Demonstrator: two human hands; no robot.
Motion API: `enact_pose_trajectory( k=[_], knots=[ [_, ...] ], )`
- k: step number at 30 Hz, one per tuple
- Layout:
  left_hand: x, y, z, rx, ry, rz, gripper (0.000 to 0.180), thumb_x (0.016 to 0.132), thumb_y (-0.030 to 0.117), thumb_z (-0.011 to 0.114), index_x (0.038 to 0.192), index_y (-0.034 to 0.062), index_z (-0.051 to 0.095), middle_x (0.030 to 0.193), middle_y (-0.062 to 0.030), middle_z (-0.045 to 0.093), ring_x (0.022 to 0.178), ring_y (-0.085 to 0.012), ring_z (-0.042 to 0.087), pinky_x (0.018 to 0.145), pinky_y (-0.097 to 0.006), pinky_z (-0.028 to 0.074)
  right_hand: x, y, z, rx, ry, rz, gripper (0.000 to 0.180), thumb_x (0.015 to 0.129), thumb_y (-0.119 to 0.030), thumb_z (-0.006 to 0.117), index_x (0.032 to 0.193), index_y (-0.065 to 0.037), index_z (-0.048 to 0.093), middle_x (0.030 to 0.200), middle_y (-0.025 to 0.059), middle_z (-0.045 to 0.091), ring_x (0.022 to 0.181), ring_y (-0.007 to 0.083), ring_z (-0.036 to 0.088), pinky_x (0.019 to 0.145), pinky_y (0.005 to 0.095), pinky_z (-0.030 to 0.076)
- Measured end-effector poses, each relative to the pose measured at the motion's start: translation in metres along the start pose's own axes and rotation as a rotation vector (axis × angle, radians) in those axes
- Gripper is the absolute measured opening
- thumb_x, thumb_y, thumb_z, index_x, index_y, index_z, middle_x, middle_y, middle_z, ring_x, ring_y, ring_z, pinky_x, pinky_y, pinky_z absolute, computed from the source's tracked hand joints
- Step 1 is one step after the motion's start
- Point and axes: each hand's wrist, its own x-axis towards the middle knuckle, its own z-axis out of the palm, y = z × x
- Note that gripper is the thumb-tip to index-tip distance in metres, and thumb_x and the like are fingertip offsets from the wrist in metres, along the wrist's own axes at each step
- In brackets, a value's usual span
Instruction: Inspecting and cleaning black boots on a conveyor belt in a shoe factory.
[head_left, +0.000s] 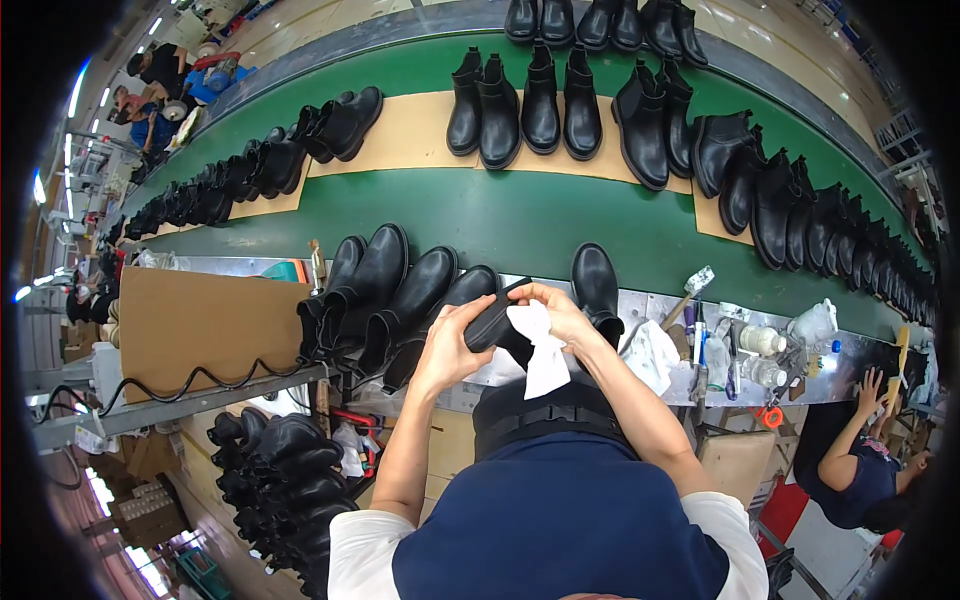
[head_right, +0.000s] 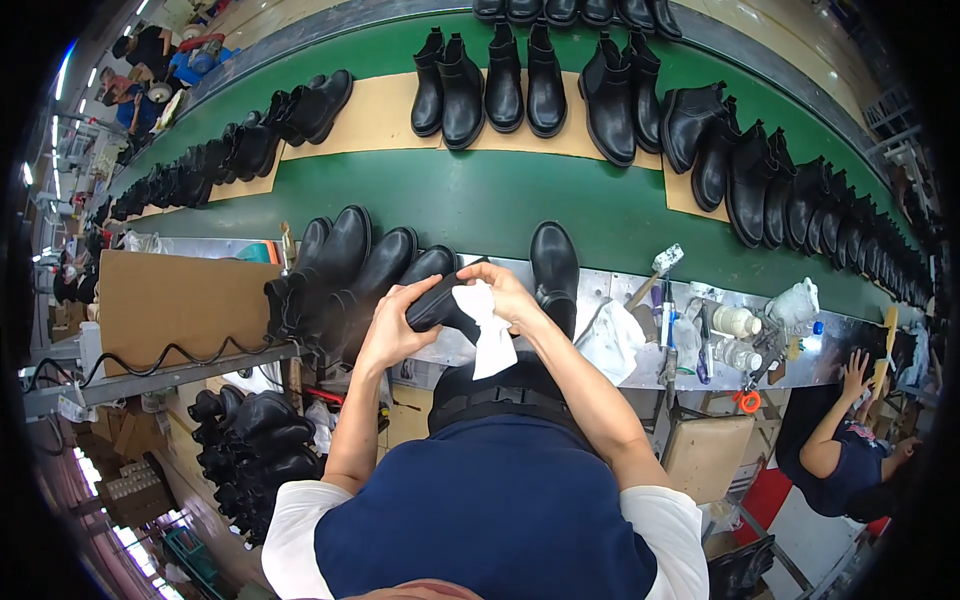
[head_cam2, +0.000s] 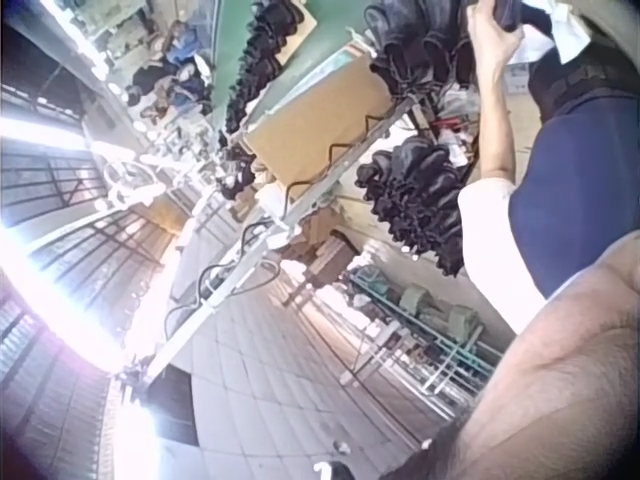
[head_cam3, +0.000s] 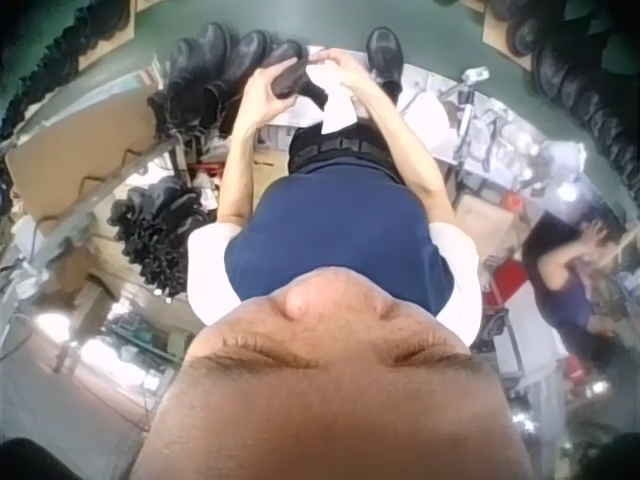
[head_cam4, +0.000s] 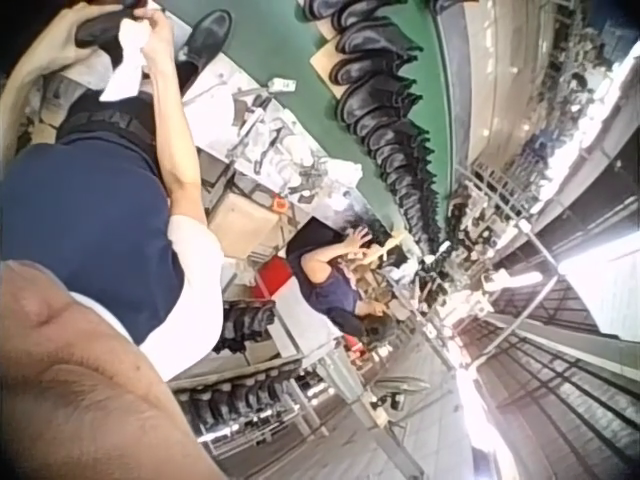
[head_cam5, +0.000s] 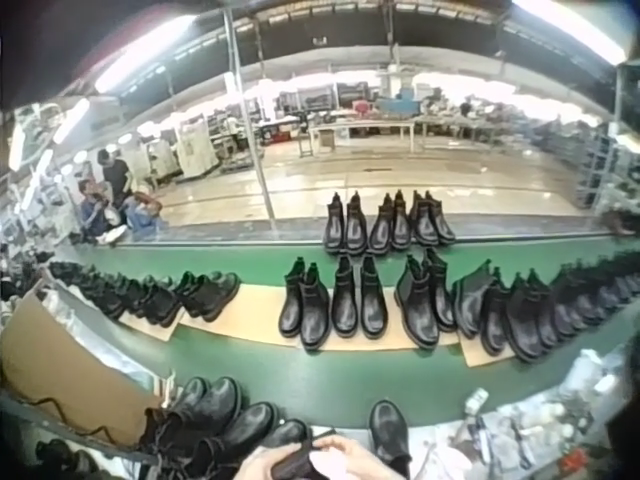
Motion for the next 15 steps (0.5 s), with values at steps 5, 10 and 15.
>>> enact_pose_trajectory(
  k=[5,10,15],
  knots=[
    [0.000,0.004,0.005,0.042,-0.022,-0.013,0.065,0.058,0.005,0.068,0.121,0.0026,0.055,0.119,-0.0155,0.059,0.103,-0.0332,0.054,0.093,-0.039,0.043,-0.022,0.008,0.038,-0.745,0.257,-0.372,0.069,0.069,-0.007,0.076,0.129,0.006,0.043,0.122,0.0158,0.046,0.102,0.0197,0.056,0.081,0.0286,0.050],
    [0.002,0.003,0.003,0.043,0.005,0.015,0.062,0.059,0.005,0.067,0.121,0.0026,0.055,0.120,-0.0160,0.058,0.103,-0.0337,0.055,0.092,-0.039,0.043,-0.015,0.001,0.025,-0.145,0.141,-0.114,0.060,0.069,-0.006,0.076,0.123,0.002,0.051,0.114,0.0112,0.054,0.093,0.0156,0.059,0.077,0.0255,0.049],
    [0.005,0.007,0.001,0.021,-0.032,0.031,0.063,0.059,0.004,0.067,0.120,0.0031,0.055,0.119,-0.0158,0.058,0.102,-0.0333,0.055,0.093,-0.039,0.043,0.005,0.014,-0.001,0.118,0.195,0.022,0.026,0.079,-0.005,0.066,0.104,-0.001,0.064,0.088,0.0056,0.064,0.075,0.0112,0.060,0.064,0.0220,0.049]
  ],
)
